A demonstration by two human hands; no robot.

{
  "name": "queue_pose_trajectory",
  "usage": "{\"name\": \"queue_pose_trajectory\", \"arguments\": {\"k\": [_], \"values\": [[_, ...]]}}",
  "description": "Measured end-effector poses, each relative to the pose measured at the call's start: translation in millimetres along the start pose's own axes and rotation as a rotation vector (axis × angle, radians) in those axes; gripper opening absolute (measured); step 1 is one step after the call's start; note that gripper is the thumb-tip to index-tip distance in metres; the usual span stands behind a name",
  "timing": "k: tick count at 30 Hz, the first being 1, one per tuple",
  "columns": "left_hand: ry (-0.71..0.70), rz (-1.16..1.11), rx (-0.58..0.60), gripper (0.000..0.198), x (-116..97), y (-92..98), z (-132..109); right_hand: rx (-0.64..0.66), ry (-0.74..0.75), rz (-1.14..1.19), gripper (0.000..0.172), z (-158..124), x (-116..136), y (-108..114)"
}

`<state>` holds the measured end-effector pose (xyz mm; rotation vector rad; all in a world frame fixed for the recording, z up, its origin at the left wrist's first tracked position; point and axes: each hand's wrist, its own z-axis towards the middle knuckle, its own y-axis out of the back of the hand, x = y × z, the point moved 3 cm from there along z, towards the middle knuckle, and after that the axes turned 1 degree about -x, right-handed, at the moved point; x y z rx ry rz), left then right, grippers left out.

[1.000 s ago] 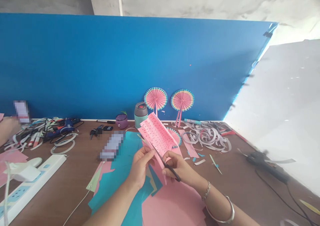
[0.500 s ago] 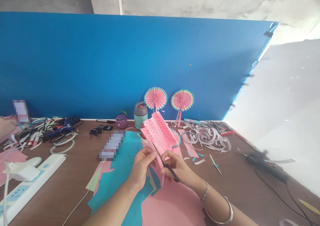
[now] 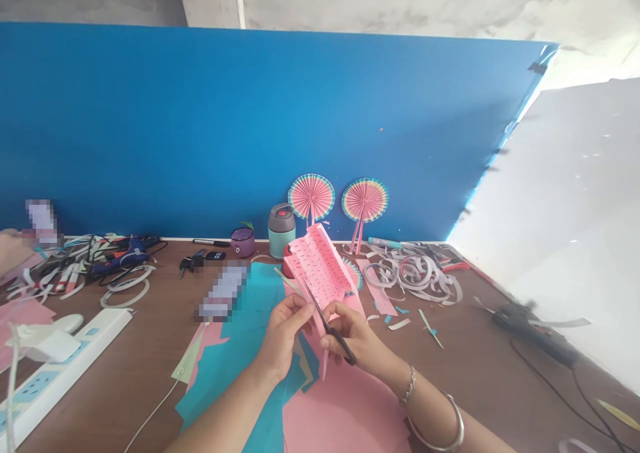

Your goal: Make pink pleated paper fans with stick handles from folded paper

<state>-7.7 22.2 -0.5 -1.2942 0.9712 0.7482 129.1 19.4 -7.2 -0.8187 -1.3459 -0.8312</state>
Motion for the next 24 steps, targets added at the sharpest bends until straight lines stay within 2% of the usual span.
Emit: {"name": "queue_pose_trajectory", "arguments": {"k": [11,14,21,24], "values": [[-0.003,0.0,0.016,0.022,-0.2,-0.5,1.2,-0.054,-0.021,0.014,0.049,-1.0,2.1,-1.3],[-0.01,0.004,0.0,0.022,-0.3,0.4,2.1,-0.056,-0.038,-0.017,0.043,-2.2,4.8,-2.0],[-0.044,-0.011,-0.087,0.021,-4.0,3.6,3.5,-0.002,-0.226,-0.121,0.022,-5.9,8.5,-1.9],[-0.055,-0.024,-0.088,0.023,-6.3,4.8,4.4,0.03,-0.246,-0.15,0.017,-7.1,7.6,0.1]]}}
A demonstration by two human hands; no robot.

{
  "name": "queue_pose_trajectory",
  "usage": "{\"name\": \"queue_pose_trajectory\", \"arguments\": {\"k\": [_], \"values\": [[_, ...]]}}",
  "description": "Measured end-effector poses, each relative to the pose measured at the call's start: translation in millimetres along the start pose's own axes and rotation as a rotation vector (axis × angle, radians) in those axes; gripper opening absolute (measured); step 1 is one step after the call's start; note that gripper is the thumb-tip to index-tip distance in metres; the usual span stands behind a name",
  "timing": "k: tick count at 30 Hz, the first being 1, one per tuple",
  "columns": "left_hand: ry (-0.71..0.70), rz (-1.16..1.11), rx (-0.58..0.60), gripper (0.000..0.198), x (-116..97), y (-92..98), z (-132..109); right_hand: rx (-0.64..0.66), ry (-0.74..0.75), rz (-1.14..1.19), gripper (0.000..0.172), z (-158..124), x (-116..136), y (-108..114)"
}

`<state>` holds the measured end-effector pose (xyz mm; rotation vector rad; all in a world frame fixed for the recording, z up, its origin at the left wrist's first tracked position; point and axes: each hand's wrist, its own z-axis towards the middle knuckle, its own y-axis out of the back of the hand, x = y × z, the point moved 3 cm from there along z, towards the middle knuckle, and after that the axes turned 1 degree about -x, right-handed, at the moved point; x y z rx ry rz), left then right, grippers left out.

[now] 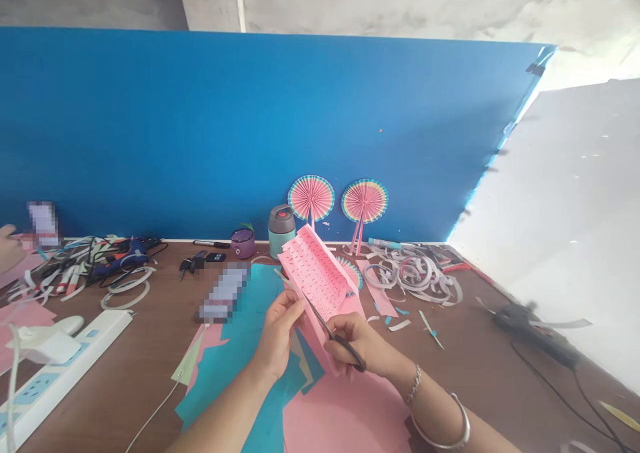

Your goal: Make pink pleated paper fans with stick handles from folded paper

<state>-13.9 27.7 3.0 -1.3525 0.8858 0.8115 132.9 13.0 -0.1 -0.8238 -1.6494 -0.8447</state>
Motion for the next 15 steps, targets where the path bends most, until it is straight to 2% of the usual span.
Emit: {"name": "queue_pose_trajectory", "arguments": {"k": [7,15], "values": [[-0.079,0.009,-0.08,0.023,-9.8,11.0,7.1,0.094,-0.023,-0.031,0.009,0.1,-4.7,1.4],[-0.091,0.021,-0.173,0.024,-10.4,18.9,10.9,0.106,-0.015,-0.008,0.013,0.8,-4.3,1.3]]}}
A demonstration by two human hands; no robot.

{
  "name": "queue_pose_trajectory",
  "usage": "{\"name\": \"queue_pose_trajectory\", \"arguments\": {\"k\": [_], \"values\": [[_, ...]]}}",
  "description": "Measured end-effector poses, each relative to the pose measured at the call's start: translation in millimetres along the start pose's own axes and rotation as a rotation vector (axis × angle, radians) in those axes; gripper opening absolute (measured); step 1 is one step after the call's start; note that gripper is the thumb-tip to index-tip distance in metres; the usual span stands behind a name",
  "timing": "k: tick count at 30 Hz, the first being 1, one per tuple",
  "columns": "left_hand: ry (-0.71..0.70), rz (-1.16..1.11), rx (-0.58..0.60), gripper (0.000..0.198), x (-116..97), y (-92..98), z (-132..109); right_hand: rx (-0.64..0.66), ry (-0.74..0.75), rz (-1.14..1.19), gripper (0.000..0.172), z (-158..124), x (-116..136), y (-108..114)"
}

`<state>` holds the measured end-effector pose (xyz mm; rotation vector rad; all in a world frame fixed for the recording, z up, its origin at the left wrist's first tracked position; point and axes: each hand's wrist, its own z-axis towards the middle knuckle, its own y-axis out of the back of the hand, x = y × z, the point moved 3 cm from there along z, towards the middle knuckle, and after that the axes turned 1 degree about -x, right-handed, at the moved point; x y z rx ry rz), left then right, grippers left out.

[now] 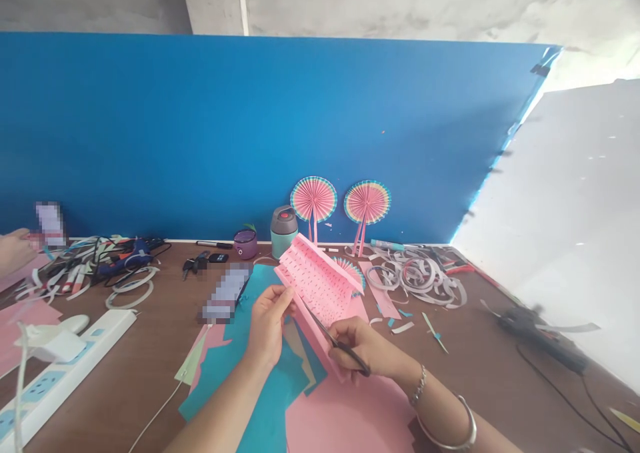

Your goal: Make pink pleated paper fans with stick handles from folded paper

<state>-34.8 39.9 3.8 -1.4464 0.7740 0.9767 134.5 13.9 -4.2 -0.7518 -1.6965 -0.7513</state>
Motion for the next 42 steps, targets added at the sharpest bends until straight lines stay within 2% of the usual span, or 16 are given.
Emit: {"name": "queue_pose_trajectory", "arguments": {"k": [5,12,17,23,31,42], "values": [[0.019,-0.02,0.005,0.025,1.7,-0.1,0.6,-0.028,0.061,0.027,0.022,1.4,0.8,-0.1],[0.061,-0.008,0.054,0.027,5.4,-10.1,-8.1,-0.092,0.099,0.056,0.032,5.9,-4.2,-2.3],[0.078,-0.005,0.066,0.026,4.5,-13.7,-12.1,-0.16,0.178,0.082,0.03,8.7,-2.8,-7.6],[0.085,0.015,0.087,0.025,2.9,-16.1,-14.9,-0.194,0.206,0.085,0.032,9.8,-1.9,-11.2],[0.076,-0.012,0.097,0.025,6.2,-16.1,-15.4,-0.188,0.218,0.073,0.032,11.1,-2.7,-12.5],[0.025,0.068,0.089,0.023,5.3,-16.2,-15.6,-0.202,0.248,0.047,0.031,10.0,1.7,-14.6]]}}
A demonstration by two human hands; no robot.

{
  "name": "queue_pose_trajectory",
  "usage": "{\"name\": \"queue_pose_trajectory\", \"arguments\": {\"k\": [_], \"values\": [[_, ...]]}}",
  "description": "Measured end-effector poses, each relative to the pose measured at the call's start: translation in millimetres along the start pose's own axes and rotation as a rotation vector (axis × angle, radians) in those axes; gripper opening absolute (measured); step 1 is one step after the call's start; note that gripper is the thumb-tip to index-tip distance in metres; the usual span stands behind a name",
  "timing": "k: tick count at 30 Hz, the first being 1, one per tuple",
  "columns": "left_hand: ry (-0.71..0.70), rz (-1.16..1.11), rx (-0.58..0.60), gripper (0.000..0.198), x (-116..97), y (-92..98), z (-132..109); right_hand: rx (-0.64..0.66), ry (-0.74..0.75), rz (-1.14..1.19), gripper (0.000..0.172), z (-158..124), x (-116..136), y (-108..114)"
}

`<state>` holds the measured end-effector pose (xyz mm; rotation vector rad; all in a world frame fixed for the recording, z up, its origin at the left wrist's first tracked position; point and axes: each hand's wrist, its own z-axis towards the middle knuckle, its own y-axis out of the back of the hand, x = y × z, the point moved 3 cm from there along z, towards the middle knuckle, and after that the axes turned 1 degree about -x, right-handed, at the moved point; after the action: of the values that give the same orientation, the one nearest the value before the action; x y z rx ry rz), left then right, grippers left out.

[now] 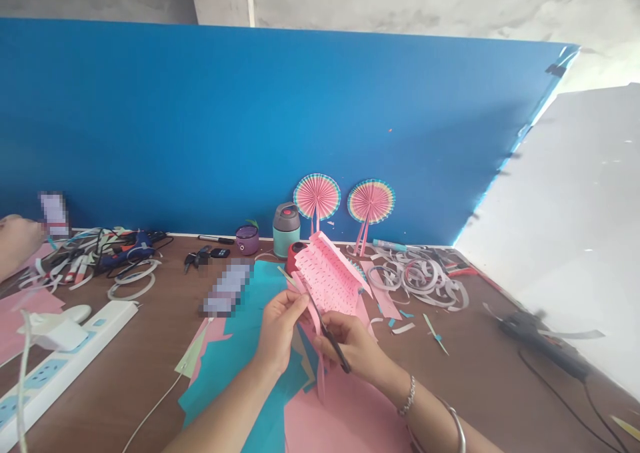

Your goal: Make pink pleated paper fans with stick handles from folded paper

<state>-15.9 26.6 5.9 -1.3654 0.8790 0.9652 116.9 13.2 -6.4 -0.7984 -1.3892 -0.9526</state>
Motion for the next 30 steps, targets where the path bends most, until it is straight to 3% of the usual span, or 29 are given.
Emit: {"name": "queue_pose_trajectory", "arguments": {"k": [30], "values": [[-0.015,0.006,0.027,0.022,-1.8,0.4,0.6,-0.062,-0.019,-0.024,0.035,1.2,-0.7,3.3]]}}
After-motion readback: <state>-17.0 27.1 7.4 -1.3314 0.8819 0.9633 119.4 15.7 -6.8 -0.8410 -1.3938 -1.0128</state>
